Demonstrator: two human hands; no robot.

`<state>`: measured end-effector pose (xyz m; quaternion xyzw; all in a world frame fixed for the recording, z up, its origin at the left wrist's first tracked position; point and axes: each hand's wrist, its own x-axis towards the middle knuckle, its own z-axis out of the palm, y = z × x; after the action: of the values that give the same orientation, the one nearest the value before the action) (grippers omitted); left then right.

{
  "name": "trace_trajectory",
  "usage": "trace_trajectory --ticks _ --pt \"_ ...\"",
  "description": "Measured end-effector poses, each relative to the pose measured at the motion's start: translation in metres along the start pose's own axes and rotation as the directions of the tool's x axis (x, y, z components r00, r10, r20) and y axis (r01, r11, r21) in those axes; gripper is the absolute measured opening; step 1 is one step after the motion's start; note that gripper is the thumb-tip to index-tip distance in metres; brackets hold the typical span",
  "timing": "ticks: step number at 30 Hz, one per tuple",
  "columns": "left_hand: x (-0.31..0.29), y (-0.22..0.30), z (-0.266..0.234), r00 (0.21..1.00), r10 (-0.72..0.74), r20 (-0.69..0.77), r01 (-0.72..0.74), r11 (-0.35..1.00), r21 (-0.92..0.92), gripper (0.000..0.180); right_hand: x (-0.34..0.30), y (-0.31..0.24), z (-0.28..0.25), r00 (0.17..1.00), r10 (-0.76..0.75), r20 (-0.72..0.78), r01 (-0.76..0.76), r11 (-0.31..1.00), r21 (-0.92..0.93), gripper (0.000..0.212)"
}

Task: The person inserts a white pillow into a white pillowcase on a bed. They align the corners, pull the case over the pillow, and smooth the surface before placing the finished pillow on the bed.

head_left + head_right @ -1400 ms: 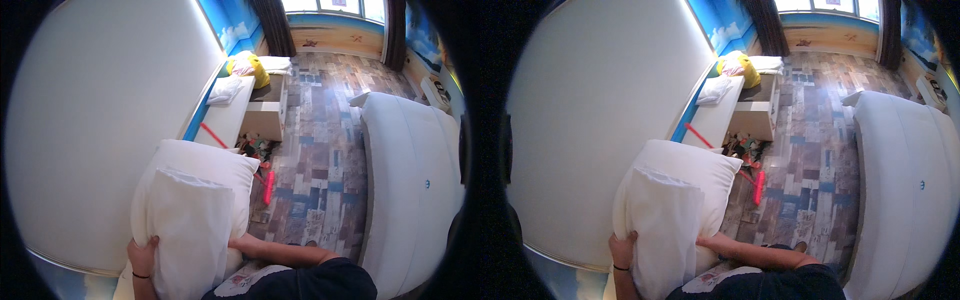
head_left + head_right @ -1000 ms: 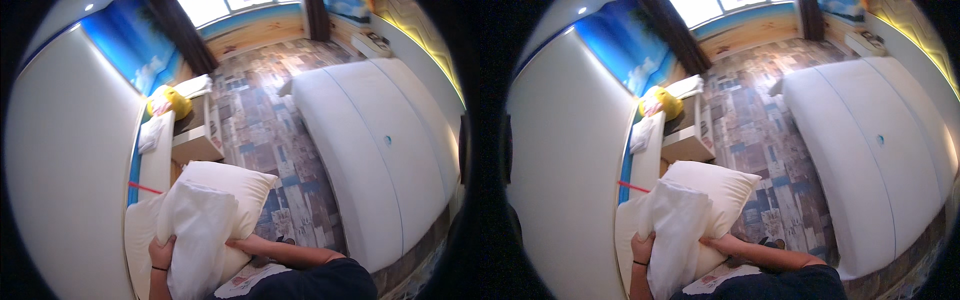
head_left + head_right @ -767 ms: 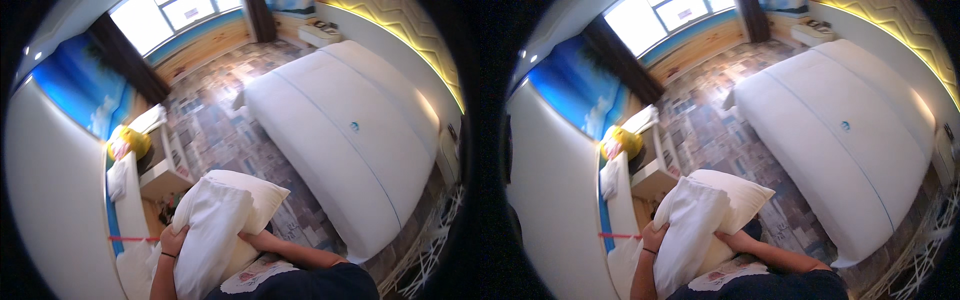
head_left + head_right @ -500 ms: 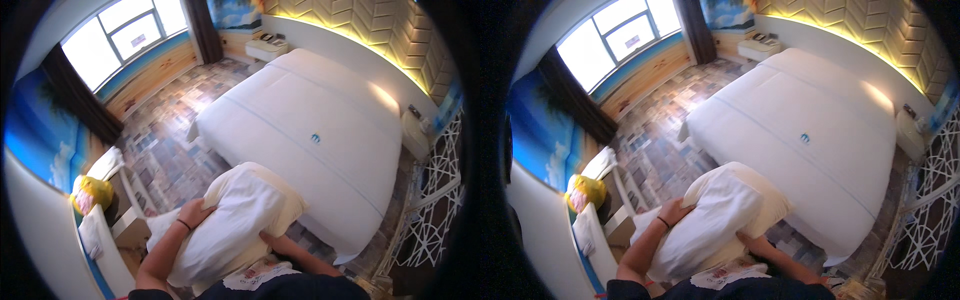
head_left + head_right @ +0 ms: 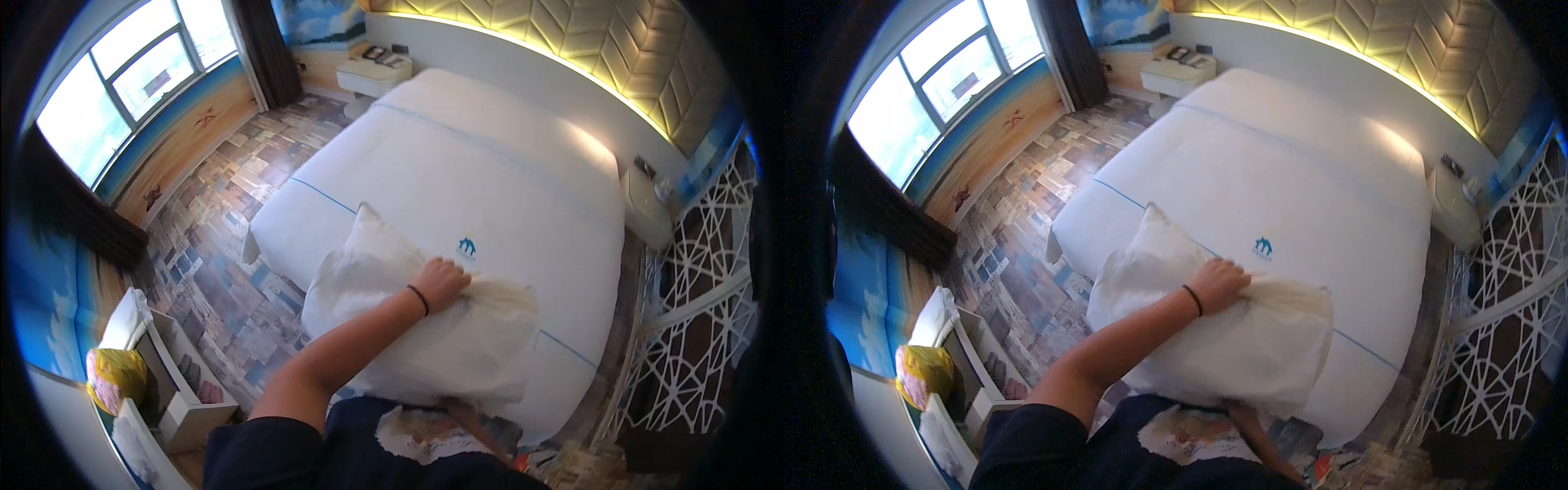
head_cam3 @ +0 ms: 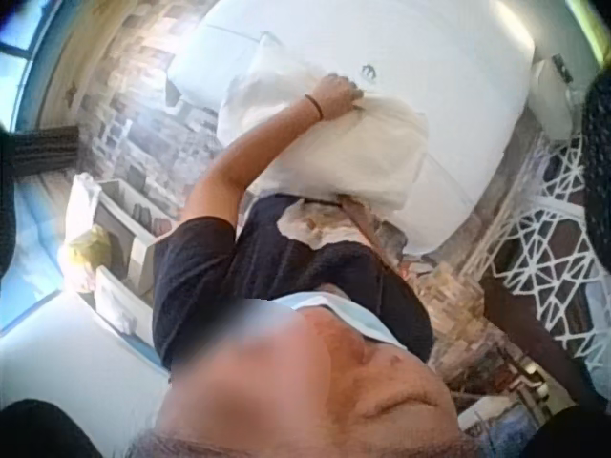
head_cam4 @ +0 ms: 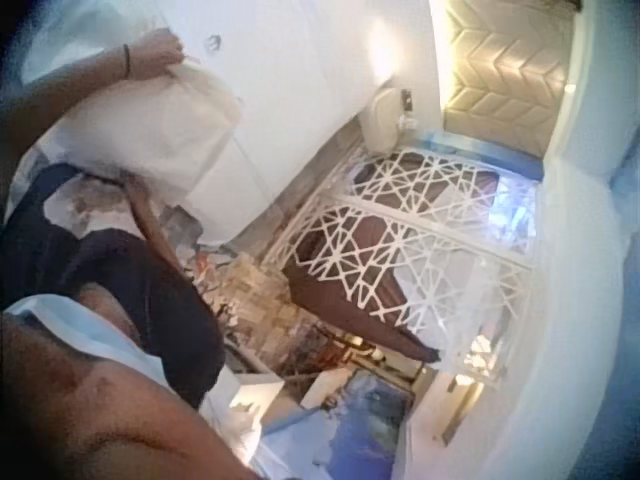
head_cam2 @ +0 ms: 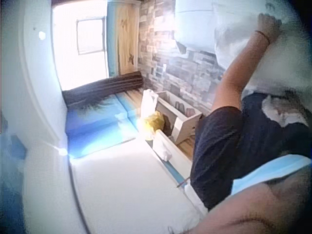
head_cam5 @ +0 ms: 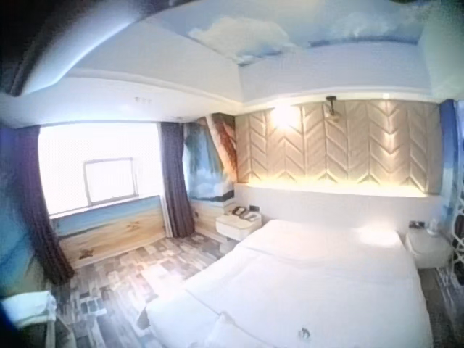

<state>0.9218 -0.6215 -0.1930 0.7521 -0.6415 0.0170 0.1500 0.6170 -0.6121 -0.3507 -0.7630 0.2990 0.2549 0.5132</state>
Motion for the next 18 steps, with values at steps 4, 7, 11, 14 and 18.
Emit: trace_trajectory --ticks 4,7,11,14,18 --pt "0.031 -0.02 0.023 0.987 -0.062 -0.15 0.053 0.997 -0.061 0.022 0.066 -0.012 -0.037 0.983 0.006 0.184 -0.013 0.999 0.039 0.077" --pt "0.006 -0.032 0.041 0.956 -0.186 0.227 0.242 0.938 -0.249 0.03 0.1 -0.034 -0.072 0.995 -0.015 0.102 0.045 0.954 -0.296 0.064" --pt "-0.079 -0.076 0.076 0.771 -0.367 0.52 0.566 0.771 -0.294 0.036 0.139 -0.068 -0.136 0.984 -0.099 -0.149 0.057 0.963 -0.264 0.045" --pt "-0.133 -0.098 0.083 0.662 -0.46 0.592 0.725 0.593 -0.35 0.037 0.172 -0.069 -0.173 0.853 -0.163 -0.496 0.053 0.972 -0.229 0.036" --pt "-0.188 -0.115 0.086 0.521 -0.577 0.629 0.852 0.305 -0.427 0.035 0.206 -0.062 -0.201 0.512 -0.246 -0.823 0.224 0.963 -0.149 0.034"
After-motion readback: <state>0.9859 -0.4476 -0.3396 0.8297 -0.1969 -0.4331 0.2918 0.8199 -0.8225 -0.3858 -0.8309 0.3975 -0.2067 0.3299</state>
